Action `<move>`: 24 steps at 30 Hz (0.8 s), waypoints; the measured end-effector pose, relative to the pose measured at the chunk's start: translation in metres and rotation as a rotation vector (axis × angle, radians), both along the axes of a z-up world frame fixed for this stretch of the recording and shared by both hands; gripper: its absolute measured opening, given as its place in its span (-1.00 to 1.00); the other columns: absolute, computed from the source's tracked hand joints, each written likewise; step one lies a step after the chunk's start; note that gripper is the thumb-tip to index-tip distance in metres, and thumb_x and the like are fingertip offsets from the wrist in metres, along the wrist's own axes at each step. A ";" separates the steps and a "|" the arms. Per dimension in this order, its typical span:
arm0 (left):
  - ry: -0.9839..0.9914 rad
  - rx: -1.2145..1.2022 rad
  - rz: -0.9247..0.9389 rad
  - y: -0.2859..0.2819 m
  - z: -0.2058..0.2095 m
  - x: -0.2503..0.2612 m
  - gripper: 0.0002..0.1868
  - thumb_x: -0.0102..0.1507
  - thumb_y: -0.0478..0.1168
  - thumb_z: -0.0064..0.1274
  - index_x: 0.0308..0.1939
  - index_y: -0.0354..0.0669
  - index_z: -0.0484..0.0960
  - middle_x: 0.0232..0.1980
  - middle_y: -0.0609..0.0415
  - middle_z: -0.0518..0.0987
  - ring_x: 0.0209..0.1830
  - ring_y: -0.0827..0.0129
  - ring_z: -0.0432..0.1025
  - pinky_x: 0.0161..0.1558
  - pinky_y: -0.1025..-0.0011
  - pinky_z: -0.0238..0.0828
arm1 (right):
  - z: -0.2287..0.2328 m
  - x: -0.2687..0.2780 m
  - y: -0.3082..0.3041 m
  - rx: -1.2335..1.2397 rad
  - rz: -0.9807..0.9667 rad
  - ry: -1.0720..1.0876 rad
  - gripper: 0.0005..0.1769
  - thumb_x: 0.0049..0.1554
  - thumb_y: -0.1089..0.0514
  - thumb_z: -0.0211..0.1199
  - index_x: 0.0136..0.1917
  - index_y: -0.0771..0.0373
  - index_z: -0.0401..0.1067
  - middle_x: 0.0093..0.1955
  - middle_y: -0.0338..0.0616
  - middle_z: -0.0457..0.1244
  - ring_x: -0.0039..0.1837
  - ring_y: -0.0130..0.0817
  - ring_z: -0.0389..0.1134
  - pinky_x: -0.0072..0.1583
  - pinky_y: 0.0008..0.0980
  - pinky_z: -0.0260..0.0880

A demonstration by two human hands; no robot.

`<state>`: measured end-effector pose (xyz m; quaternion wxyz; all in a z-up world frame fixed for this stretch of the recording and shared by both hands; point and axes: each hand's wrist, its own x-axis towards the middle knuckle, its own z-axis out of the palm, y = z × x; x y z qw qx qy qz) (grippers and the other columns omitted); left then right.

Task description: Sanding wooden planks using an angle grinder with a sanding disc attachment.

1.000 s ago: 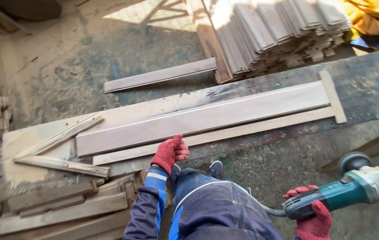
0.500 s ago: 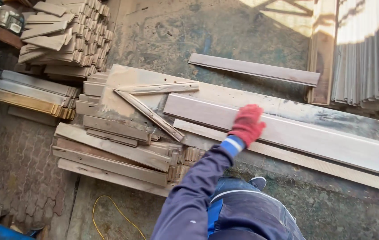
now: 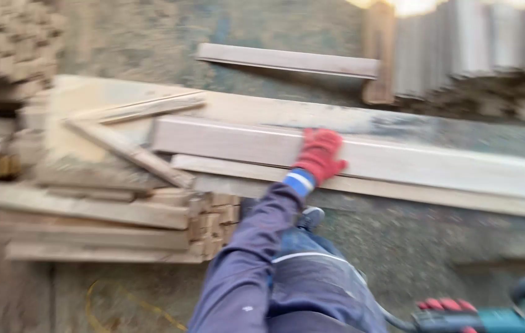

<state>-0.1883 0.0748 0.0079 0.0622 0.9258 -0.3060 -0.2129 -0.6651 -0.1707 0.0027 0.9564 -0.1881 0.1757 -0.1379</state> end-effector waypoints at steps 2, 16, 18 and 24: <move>-0.303 -0.322 0.121 -0.014 -0.024 -0.001 -0.37 0.03 0.23 0.22 -0.06 -0.19 0.58 0.03 -0.13 0.52 0.07 -0.04 0.37 0.31 -0.25 0.05 | 0.048 0.042 0.012 -0.102 -0.212 0.070 -0.37 0.07 0.19 0.33 0.40 0.29 0.30 0.16 0.10 0.30 0.15 0.14 0.32 0.23 0.22 0.22; 0.214 -0.730 0.033 -0.110 0.034 -0.137 -0.28 0.08 0.24 0.24 0.13 -0.19 0.63 0.21 -0.10 0.58 0.24 0.09 0.46 0.29 0.22 0.36 | 0.069 0.045 -0.008 -0.299 -0.237 0.211 -0.28 -0.18 0.25 0.37 0.27 0.35 0.32 -0.03 0.24 0.37 -0.10 0.20 0.43 -0.08 0.06 0.49; 0.682 -0.628 -0.004 -0.116 0.069 -0.162 -0.17 0.08 0.37 0.13 0.23 -0.13 0.58 0.33 -0.04 0.50 0.33 0.16 0.39 0.34 0.26 0.30 | 0.069 0.062 -0.003 -0.298 -0.156 0.169 -0.26 -0.21 0.27 0.39 0.28 0.37 0.33 -0.03 0.23 0.37 -0.12 0.19 0.44 -0.09 0.09 0.49; 1.267 -0.856 0.172 -0.086 0.144 -0.166 0.10 -0.12 0.09 0.26 0.47 -0.24 0.32 0.34 -0.15 0.46 0.31 0.21 0.37 0.34 0.32 0.29 | 0.061 0.139 0.020 -0.430 0.202 0.128 -0.22 -0.19 0.26 0.38 0.32 0.47 0.35 -0.09 0.31 0.41 -0.13 0.18 0.48 -0.09 -0.07 0.51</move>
